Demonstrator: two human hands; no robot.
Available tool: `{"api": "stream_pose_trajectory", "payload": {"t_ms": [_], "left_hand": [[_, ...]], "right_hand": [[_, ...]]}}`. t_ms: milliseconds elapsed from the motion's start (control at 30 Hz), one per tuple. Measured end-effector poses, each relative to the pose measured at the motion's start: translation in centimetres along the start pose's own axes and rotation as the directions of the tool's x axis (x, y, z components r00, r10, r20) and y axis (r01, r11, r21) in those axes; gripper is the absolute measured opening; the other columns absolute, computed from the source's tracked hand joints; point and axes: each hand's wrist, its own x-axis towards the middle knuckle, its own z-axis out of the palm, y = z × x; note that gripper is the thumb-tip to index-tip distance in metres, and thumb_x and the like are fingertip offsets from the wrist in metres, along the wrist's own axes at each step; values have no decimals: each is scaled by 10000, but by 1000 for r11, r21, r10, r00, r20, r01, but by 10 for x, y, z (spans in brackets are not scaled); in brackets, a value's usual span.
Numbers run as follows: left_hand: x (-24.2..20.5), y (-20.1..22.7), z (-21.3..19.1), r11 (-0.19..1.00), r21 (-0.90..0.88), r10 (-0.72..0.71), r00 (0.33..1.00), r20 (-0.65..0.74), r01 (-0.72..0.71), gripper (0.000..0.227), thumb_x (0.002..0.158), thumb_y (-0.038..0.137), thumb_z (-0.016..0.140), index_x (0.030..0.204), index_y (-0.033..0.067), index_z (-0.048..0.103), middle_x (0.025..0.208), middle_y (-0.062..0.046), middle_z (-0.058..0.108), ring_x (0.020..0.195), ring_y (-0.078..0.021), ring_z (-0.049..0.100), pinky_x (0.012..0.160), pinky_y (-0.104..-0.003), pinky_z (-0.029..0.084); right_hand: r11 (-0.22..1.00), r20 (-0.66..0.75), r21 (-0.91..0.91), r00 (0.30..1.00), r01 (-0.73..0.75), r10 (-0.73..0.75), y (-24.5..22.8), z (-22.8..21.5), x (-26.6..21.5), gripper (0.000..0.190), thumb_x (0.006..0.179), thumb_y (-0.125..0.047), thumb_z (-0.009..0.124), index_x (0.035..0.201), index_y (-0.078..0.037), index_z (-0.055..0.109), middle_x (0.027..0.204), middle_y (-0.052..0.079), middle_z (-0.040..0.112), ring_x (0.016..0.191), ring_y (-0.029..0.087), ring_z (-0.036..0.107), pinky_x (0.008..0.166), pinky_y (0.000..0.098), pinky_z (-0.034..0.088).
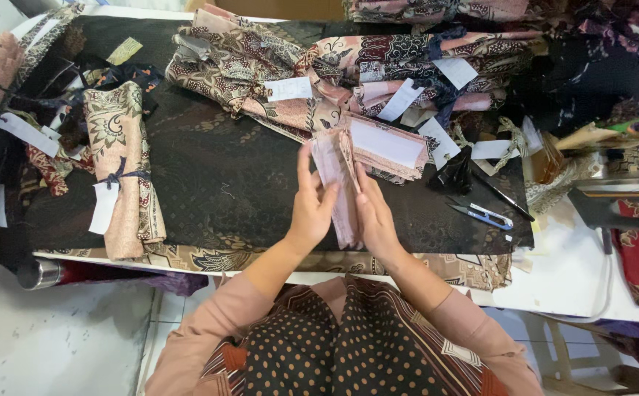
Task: The person folds patterned fabric pieces, ties them with string, writes on small paper tags, and attaches the tags to the fabric bundles. The person also writes in a notebook and handles a box of tags.
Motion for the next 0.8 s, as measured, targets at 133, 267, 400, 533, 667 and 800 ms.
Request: {"api": "stream_pose_trajectory", "payload": {"t_ms": [133,267,400,533,667,800], "left_hand": [[-6,12,3,990,125,61,998,28,-64,171,1049,81,648,1200,27,586,979,-60,622,804,-75,534,699,-255,469],[-2,9,2,963,229,137,990,31,-141,75,991,59,658,1054,19,648,942,-21,649,759,-61,592,690,-253,503],[1,2,0,994,103,40,997,60,-46,68,1012,63,632,1062,17,642,862,-7,653,746,-48,574,675,-241,495],[0,-4,-5,997,75,20,998,60,-24,60,1038,64,609,1068,15,626,838,-5,627,748,-46,550,668,-233,481],[0,-8,-6,991,133,-15,1000,1,15,72,1056,82,579,1072,12,577,787,6,611,685,-41,536,614,-221,460],[0,-12,-1,992,-121,-28,1000,-11,27,186,1021,47,551,1185,40,463,950,-12,665,788,-39,594,677,-196,476]], "right_hand": [[979,-17,-202,1000,19,-22,-7,3,-2,590,1069,-148,434,1620,9,291,1516,195,458,1405,295,483,1168,350,360],[969,-11,-247,1000,-2,0,-6,6,-3,637,1036,-151,503,1611,-5,272,1495,218,460,1356,315,513,1120,366,404],[997,-120,-82,993,-12,2,5,6,-2,601,1021,-144,598,1547,29,365,1440,205,536,1304,284,547,1067,367,451],[888,-94,393,950,-240,298,20,-2,-1,352,1084,-142,527,1383,39,572,1166,76,692,1020,110,646,879,265,541],[875,-143,413,931,-252,336,28,-4,0,264,1120,-133,490,1228,47,651,1042,36,714,897,50,627,786,233,534],[973,-246,194,955,-121,168,26,1,5,259,1107,-119,486,1287,16,612,1054,5,673,908,30,565,790,203,483]]}}
